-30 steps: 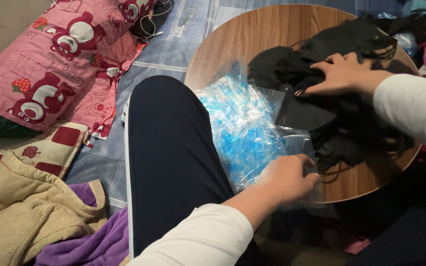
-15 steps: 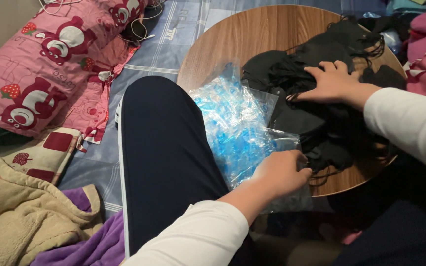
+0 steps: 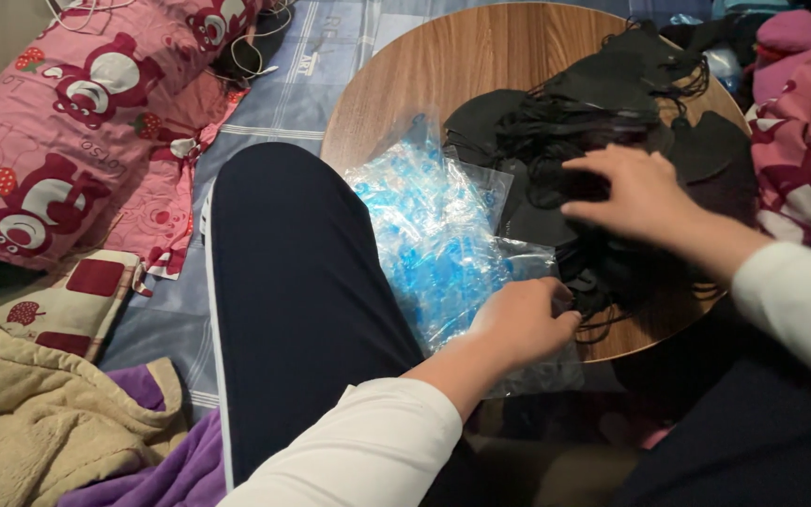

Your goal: Packaging black fabric pieces into a clear plastic bag on a small wooden table while sitting on a bed.

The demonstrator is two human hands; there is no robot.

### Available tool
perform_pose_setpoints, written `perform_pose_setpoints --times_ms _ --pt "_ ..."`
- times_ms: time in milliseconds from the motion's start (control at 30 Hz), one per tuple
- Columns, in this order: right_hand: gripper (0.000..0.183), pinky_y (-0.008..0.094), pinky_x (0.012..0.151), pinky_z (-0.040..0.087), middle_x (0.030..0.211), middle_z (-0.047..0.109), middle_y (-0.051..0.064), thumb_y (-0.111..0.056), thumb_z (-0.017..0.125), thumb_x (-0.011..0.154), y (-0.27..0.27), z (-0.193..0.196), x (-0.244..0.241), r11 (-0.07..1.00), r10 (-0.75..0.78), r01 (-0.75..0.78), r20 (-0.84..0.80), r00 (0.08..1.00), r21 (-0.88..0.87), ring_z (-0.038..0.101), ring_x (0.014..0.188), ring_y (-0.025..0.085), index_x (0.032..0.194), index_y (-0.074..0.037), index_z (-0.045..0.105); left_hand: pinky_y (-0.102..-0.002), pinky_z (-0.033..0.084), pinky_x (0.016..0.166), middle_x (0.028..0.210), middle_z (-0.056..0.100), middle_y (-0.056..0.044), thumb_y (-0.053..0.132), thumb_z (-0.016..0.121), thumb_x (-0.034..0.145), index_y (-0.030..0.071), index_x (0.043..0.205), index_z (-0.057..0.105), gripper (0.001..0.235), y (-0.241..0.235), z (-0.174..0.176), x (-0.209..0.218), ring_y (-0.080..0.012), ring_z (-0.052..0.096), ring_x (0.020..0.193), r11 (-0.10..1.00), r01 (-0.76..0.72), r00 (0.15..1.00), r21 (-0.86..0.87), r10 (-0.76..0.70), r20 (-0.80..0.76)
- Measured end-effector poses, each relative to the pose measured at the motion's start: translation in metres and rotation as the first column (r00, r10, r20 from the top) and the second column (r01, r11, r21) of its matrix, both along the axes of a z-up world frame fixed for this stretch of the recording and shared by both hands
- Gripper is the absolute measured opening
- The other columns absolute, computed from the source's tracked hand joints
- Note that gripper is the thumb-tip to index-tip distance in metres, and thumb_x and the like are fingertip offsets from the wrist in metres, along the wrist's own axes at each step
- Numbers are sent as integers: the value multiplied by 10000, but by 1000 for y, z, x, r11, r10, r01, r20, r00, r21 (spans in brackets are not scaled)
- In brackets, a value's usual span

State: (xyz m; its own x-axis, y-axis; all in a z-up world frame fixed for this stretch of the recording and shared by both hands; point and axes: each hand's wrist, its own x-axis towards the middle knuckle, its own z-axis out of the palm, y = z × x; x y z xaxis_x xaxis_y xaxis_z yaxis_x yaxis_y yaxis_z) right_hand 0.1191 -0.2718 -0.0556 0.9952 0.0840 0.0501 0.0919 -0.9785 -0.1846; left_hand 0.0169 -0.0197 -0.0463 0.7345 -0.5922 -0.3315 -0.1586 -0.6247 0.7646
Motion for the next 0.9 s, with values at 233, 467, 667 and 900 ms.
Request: perform_pose_setpoints --times_ms 233,467,667,900 --pt "538 534 1095 544 1441 744 78 -460 903 866 3 8 -55 968 -105 104 -11 994 226 665 1365 360 1348 -249 789 -554 614 1035 1221 818 -106 415 601 970 143 1402 711 523 -2 13 -6 -388 728 1275 1000 -4 1000 6 4 -2" --pt "383 429 990 571 1188 755 131 -268 909 802 26 9 -69 996 -71 71 1 997 62 742 1084 312 1183 -247 871 -488 592 915 1317 769 -114 356 582 1002 133 1407 683 473 -5 30 -1 -365 728 1174 998 -4 992 58 11 -126" --pt "521 536 931 523 1682 583 -11 -355 902 757 24 -5 -53 946 210 -174 109 972 -273 606 1239 348 1270 -347 809 -426 572 990 1289 816 -75 406 612 860 195 1279 807 508 -10 19 22 -311 754 1194 988 -149 979 -45 140 -150" --pt "405 478 802 552 1238 831 -117 -280 851 844 9 -9 -44 947 304 -283 137 943 -153 677 902 296 1243 -348 832 -306 539 626 1065 798 -72 237 619 972 94 1273 744 356 23 101 69 -191 727 757 819 -516 756 -253 296 -584"
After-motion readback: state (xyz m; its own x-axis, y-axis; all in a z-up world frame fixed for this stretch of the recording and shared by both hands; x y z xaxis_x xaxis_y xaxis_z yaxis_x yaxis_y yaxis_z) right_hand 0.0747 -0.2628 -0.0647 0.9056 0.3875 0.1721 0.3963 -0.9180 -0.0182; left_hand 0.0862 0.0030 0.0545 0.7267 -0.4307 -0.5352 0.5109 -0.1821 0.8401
